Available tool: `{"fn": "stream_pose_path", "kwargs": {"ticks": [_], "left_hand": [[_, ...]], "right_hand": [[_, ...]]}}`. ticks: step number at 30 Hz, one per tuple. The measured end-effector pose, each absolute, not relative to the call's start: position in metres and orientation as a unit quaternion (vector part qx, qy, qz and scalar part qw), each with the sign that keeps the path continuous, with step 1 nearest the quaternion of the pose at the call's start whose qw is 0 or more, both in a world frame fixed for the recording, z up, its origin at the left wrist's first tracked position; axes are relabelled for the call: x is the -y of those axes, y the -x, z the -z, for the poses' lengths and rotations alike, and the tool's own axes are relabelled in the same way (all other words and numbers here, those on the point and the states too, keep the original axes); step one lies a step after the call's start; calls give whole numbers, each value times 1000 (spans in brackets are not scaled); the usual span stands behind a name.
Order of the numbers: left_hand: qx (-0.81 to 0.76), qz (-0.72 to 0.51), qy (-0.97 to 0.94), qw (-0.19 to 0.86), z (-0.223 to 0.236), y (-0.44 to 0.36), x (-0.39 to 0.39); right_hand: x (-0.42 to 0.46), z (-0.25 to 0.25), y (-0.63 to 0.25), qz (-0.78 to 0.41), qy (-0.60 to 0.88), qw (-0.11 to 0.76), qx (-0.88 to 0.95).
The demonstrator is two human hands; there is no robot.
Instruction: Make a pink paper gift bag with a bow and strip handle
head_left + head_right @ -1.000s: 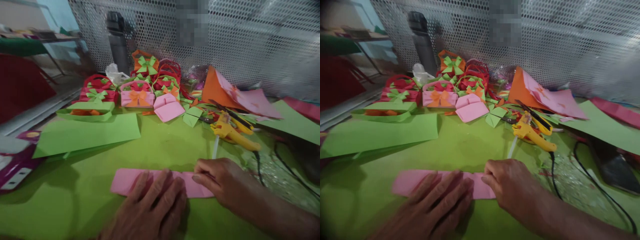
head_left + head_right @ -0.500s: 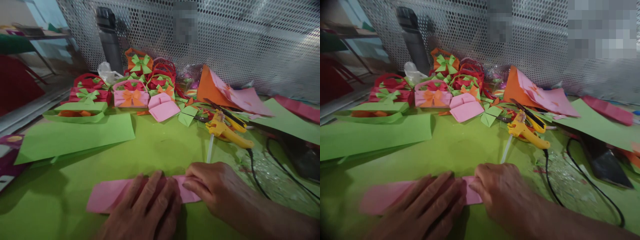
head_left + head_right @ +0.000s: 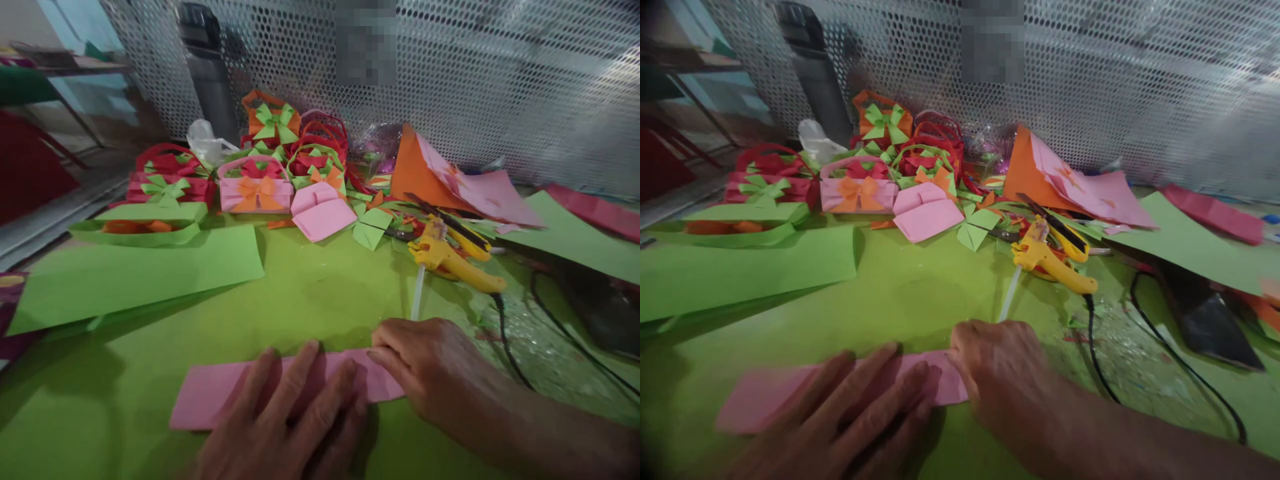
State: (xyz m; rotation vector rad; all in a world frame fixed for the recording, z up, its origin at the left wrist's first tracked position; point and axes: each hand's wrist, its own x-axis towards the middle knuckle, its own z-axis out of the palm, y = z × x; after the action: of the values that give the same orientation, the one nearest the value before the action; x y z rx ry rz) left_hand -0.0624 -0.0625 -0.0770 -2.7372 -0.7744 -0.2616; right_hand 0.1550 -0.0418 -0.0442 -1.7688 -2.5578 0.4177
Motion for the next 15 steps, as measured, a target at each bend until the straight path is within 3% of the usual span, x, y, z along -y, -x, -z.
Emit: {"fn": "stream_pose_path", "kwargs": {"ticks": [15], "left_hand": [[258, 138, 947, 133, 74, 60, 55]], "right_hand": [[43, 47, -155, -79, 533, 17, 842]]}}
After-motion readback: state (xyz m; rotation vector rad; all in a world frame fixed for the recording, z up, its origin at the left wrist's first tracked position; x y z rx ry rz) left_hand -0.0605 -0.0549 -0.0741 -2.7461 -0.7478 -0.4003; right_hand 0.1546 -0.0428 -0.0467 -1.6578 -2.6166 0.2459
